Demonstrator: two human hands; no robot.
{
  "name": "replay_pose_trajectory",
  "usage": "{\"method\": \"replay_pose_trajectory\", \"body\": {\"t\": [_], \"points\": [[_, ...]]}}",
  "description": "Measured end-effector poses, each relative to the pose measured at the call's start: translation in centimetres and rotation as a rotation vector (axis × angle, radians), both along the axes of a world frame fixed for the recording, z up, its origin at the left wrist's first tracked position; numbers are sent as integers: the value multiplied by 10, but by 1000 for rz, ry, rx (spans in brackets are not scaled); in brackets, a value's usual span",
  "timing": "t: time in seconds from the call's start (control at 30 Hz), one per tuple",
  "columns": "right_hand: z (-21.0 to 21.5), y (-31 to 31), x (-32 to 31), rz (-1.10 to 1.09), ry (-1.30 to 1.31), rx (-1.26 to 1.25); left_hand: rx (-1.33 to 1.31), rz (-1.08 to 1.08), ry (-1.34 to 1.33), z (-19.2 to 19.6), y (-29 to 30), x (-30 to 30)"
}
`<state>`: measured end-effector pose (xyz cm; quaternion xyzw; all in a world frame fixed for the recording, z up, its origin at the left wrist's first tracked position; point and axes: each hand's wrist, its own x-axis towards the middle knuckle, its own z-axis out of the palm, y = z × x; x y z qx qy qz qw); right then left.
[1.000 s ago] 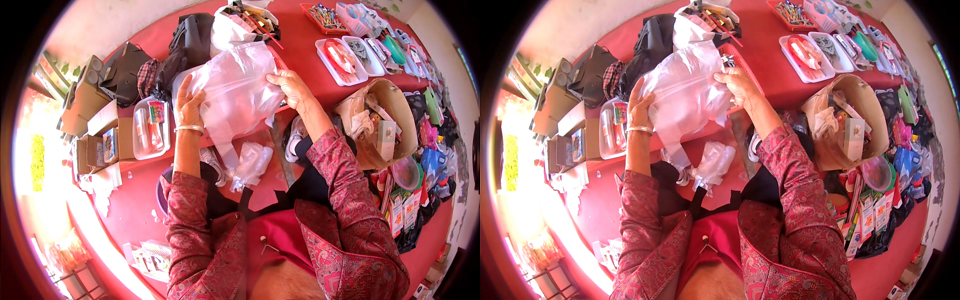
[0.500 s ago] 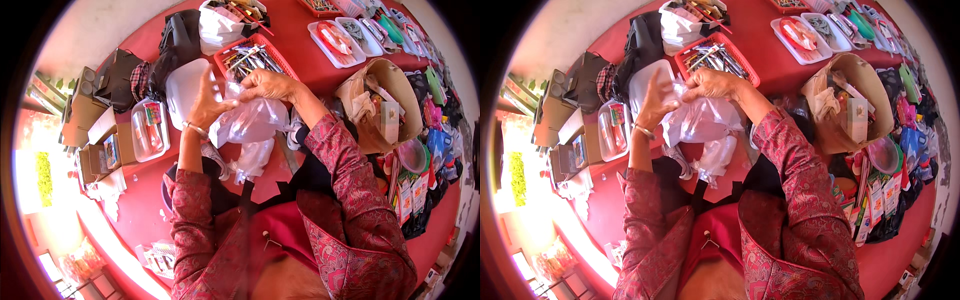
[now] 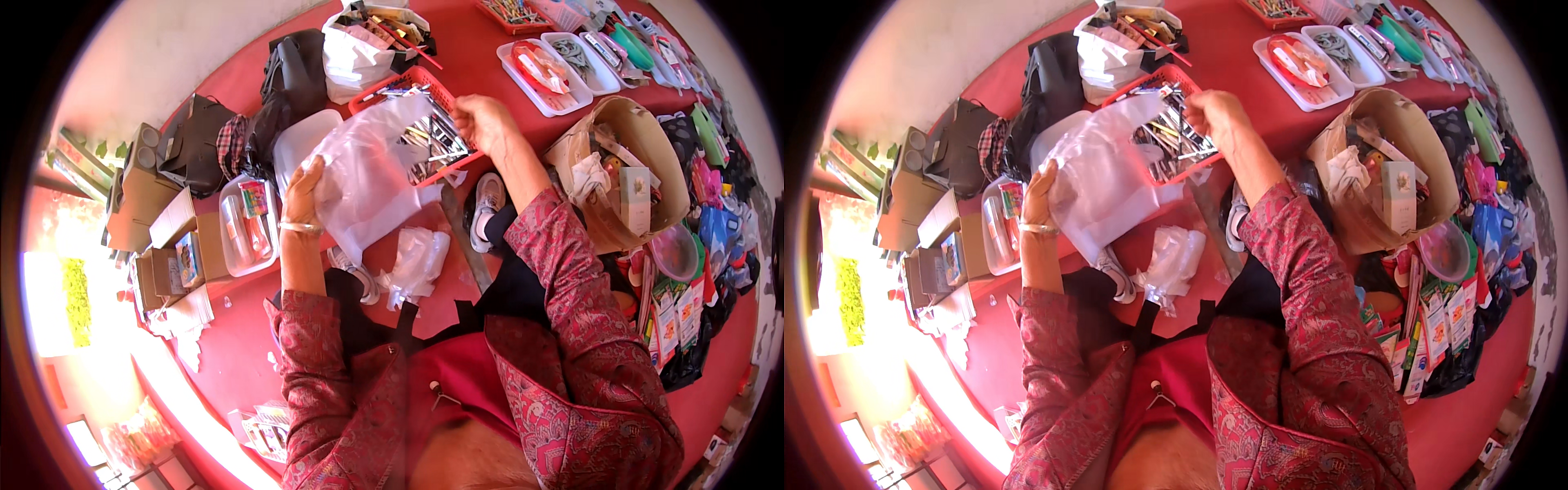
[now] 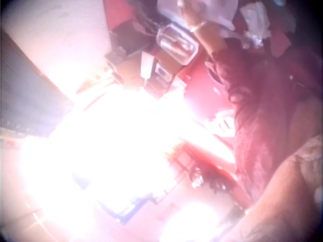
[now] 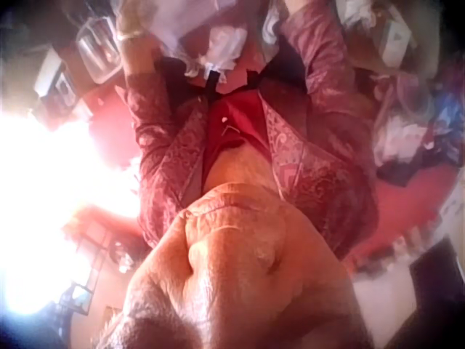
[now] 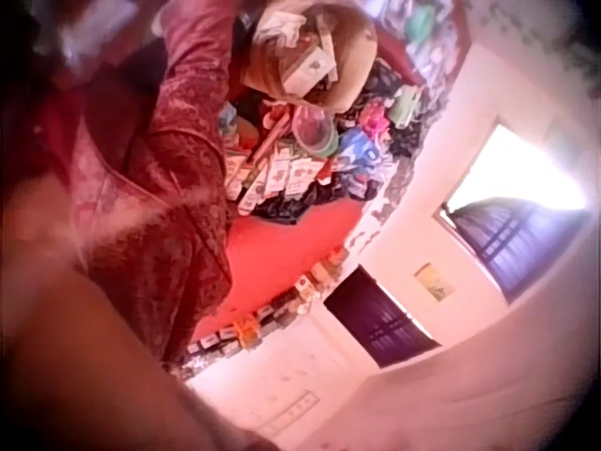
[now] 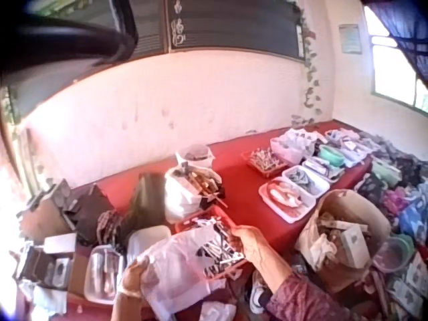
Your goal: The person sorts pens and pencils from a red basket into a white plastic container. They handle the items one by one, occasionally placing them into a clear plastic bag before transferring them to the container. The person also briefly wipes the table surface with a white cloth.
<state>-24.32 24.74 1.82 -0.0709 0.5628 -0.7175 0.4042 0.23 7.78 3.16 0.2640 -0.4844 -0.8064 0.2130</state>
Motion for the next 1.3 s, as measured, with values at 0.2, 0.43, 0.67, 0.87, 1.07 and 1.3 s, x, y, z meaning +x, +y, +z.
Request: {"method": "replay_pose_trajectory", "body": {"t": [0.2, 0.43, 0.67, 0.87, 1.07, 1.3], "points": [[-11, -18, 62, 518, 74, -153, 115, 64, 107, 3, -1, 8], [-9, -40, 63, 503, 128, -233, 81, 68, 181, 17, 7, 6], [10, -26, 54, 440, 243, -325, -341, 244, 61, -3, -12, 12], [26, -16, 45, 358, 142, -333, -342, 432, 140, -11, -29, 18], [27, -14, 36, 283, 444, -197, -561, 832, -25, -8, -30, 17], [28, -26, 72, 369, 744, -31, -1227, 148, -199, 8, 53, -23]]}}
